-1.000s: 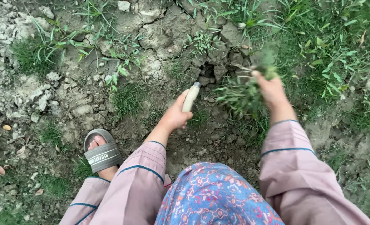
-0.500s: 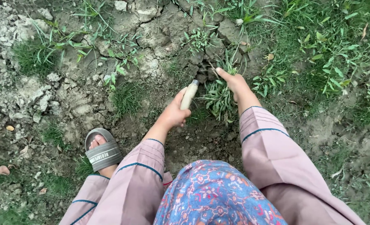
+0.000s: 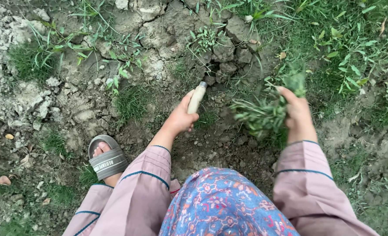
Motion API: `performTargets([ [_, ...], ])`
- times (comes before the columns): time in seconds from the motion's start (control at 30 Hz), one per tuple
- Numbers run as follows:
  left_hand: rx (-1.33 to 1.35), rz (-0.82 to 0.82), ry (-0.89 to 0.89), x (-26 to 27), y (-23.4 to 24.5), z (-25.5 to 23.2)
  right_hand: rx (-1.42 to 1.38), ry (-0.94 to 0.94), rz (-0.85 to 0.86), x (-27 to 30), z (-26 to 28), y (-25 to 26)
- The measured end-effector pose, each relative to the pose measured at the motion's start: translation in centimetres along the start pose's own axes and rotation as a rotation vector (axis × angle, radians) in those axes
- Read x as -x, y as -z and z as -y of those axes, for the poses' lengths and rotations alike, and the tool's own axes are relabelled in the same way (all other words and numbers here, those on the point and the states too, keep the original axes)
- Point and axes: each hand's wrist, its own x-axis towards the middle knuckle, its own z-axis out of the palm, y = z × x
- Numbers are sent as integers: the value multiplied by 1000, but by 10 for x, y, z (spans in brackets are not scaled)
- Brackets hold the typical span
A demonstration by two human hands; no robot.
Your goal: Pulling weeds and grass out of a dirt garden using a hand trowel.
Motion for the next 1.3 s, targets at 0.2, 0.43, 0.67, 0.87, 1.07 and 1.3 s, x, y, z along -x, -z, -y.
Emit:
performTargets([
  [0.2,0,-4,-3,-2,0,5,74,206,-85,-58,-38,54],
  [0.43,-1,-1,-4,-1,0,2,247,222,-7,-33,-12,-18],
  [0.67,9,-5,-3,-2,-1,4,815,686,127,-36,-14,-133],
  [0.87,4,-10,12,-1,-4,-1,1001,930,67,-37,-17,-160],
  [1.07,-69,-19,106,1,-28,-38,1039,893,38,-50,-25,-170],
  [1.3,-44,-11,178,-5,-47,-64,1017,929,77,-71,-33,-170],
])
